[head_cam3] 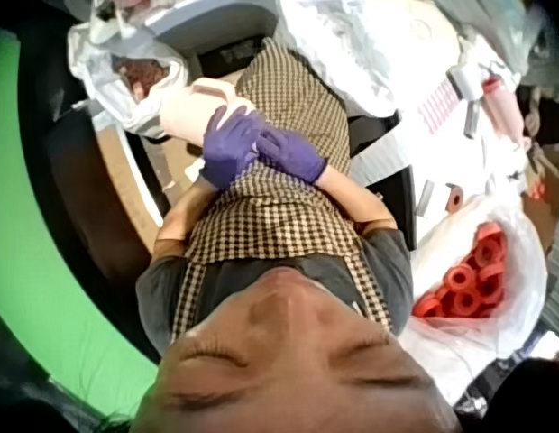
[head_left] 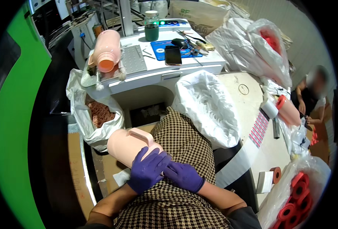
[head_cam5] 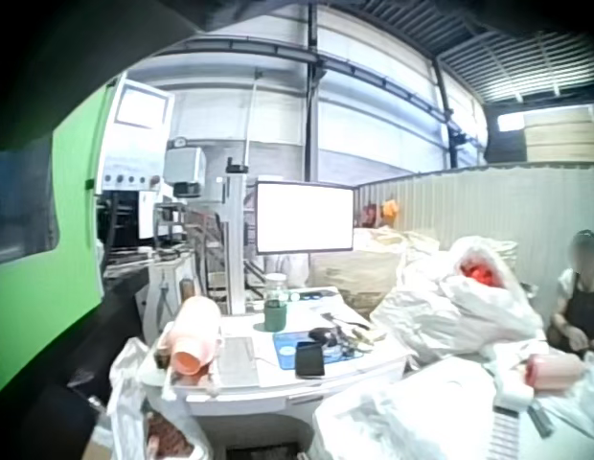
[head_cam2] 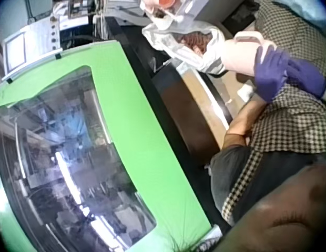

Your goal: The person sits on the floor and repeatedly assembles pink plastic containers by attaching red lids. They pick up a container, place a lid on it, and set the finished unit aside. The process is repeated multiple times.

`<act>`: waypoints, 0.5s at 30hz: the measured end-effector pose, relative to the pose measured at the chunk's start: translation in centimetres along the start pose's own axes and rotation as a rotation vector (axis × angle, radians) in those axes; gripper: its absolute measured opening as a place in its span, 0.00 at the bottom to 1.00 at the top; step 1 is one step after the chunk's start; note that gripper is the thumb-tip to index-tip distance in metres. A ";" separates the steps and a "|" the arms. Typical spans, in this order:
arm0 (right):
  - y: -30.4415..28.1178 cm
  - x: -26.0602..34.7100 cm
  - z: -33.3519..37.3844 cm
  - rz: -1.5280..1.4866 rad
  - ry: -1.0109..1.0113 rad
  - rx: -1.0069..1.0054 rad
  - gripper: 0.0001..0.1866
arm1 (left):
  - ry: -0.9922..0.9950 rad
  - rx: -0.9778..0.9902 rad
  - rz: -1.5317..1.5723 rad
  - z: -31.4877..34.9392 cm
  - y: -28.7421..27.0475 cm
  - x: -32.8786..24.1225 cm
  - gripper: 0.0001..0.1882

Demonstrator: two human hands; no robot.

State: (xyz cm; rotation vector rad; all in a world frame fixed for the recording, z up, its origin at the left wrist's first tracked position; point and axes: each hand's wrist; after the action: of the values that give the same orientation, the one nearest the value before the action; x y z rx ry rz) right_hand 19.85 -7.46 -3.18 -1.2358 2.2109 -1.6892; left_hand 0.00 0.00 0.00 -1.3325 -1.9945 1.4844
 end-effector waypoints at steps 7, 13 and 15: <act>2.0 -0.6 -0.6 -0.080 0.143 -0.097 0.13 | 0.043 -0.044 0.044 -0.6 0.3 0.0 0.35; 0.2 1.8 -0.9 -0.584 0.496 -0.465 0.10 | -0.028 -0.031 0.143 -2.4 0.2 0.1 0.33; 0.9 1.4 1.8 -0.144 0.283 -0.321 0.11 | 0.041 -0.094 0.146 -2.3 0.9 -1.6 0.27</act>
State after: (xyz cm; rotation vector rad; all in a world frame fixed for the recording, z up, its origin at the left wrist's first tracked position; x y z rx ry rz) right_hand 19.37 -9.73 -4.09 -1.3209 2.7094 -1.6998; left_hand 2.90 0.08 0.60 -1.5644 -2.0011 1.4272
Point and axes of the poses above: each hand's wrist, its own z-axis away from the middle knuckle, its own y-axis out of the palm, x = y × z, and after that the axes turned 8 degrees about -y, right-handed
